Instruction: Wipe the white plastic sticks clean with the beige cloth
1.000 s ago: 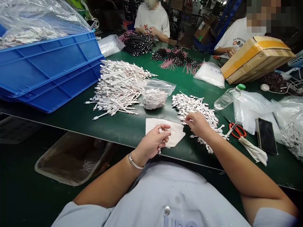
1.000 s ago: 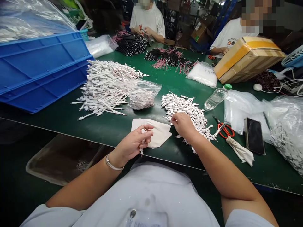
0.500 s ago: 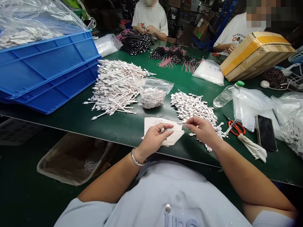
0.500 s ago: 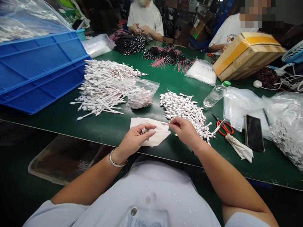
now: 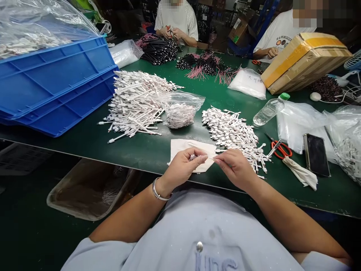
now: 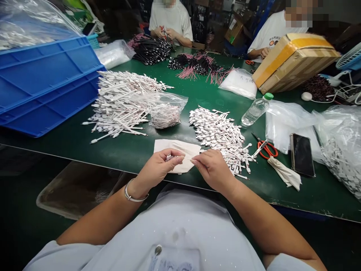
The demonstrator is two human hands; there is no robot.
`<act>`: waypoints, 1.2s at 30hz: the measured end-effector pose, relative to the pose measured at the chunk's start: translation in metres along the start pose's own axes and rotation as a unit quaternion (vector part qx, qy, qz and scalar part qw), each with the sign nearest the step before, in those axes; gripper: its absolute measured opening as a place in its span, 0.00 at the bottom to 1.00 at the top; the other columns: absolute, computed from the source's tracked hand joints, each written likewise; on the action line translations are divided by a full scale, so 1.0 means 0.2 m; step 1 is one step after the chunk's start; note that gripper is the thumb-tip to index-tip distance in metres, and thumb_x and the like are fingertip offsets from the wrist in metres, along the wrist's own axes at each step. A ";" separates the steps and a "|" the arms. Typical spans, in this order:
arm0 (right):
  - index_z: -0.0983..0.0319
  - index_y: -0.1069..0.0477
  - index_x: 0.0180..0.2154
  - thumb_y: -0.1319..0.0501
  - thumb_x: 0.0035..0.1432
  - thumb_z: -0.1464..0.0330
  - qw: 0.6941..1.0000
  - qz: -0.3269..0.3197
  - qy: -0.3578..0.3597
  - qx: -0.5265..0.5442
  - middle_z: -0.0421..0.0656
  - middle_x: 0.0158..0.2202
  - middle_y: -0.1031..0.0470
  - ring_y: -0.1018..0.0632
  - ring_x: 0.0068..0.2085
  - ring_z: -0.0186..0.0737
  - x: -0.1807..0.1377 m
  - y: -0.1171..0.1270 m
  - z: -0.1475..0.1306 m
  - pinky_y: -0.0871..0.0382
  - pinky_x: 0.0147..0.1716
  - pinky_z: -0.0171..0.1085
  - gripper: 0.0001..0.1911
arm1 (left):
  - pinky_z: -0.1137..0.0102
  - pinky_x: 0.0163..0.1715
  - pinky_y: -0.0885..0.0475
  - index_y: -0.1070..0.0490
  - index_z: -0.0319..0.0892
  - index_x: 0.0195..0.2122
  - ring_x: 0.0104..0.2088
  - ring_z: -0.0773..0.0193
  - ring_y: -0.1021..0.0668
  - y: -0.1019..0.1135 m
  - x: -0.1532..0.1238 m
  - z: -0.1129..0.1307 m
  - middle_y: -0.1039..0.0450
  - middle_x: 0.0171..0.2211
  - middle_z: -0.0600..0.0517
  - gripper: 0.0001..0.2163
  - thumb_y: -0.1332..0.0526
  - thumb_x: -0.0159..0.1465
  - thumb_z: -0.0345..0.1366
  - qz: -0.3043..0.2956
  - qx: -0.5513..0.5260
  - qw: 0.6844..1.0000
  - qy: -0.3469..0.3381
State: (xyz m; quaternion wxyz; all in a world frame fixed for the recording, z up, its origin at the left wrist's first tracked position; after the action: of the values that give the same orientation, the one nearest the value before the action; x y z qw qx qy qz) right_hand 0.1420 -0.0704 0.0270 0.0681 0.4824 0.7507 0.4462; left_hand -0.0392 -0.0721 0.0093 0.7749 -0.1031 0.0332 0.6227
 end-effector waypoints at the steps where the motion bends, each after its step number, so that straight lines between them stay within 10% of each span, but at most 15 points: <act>1: 0.62 0.29 0.32 0.50 0.71 0.58 0.999 -0.005 -0.026 0.032 0.43 0.29 0.29 0.29 0.31 0.40 0.01 -0.01 0.01 0.40 0.33 0.38 0.21 | 0.77 0.18 0.48 0.29 0.38 0.28 0.18 0.75 0.42 -0.01 0.00 -0.01 0.38 0.19 0.57 0.12 0.35 0.56 0.43 -0.010 -0.023 1.000 0.015; 11: 0.62 0.32 0.29 0.49 0.68 0.57 0.975 -0.081 -0.113 0.174 0.40 0.28 0.31 0.30 0.30 0.38 -0.06 -0.18 0.00 0.38 0.31 0.33 0.20 | 0.80 0.13 0.52 0.32 0.38 0.29 0.14 0.78 0.44 -0.01 0.02 -0.12 0.45 0.16 0.61 0.17 0.33 0.52 0.48 0.047 -0.170 0.981 0.077; 20: 0.63 0.28 0.31 0.33 0.57 0.74 0.956 -0.073 -0.126 -0.256 0.44 0.33 0.33 0.32 0.39 0.47 0.07 0.02 0.39 0.40 0.37 0.39 0.05 | 0.79 0.19 0.32 0.38 0.38 0.25 0.22 0.73 0.29 0.02 -0.01 -0.09 0.35 0.23 0.54 0.10 0.39 0.59 0.36 0.005 -0.338 0.919 0.202; 30: 0.59 0.30 0.41 0.49 0.68 0.76 0.958 0.046 0.147 -0.242 0.43 0.42 0.29 0.31 0.43 0.45 -0.01 0.02 -0.07 0.44 0.46 0.44 0.11 | 0.82 0.14 0.47 0.31 0.41 0.41 0.20 0.77 0.34 -0.06 -0.02 -0.09 0.35 0.24 0.58 0.19 0.29 0.50 0.38 -0.040 -0.233 0.960 0.151; 36: 0.55 0.31 0.46 0.46 0.70 0.72 0.966 0.090 0.134 -0.202 0.41 0.41 0.27 0.29 0.41 0.44 -0.01 0.11 -0.07 0.42 0.45 0.44 0.09 | 0.79 0.16 0.47 0.27 0.41 0.37 0.17 0.77 0.41 -0.02 -0.06 -0.02 0.42 0.17 0.61 0.13 0.33 0.54 0.42 0.005 -0.103 0.994 0.030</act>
State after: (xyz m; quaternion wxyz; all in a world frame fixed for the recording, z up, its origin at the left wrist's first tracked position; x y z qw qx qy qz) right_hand 0.1498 -0.0783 0.0505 0.0223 0.4604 0.6004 0.6535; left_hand -0.0369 -0.0852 0.0077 0.7557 -0.2008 -0.0076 0.6233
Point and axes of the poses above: each hand's wrist, its own x-axis towards the middle knuckle, its own y-axis out of the back of the hand, z = x × y, the point moved 3 cm from there along x, towards the middle knuckle
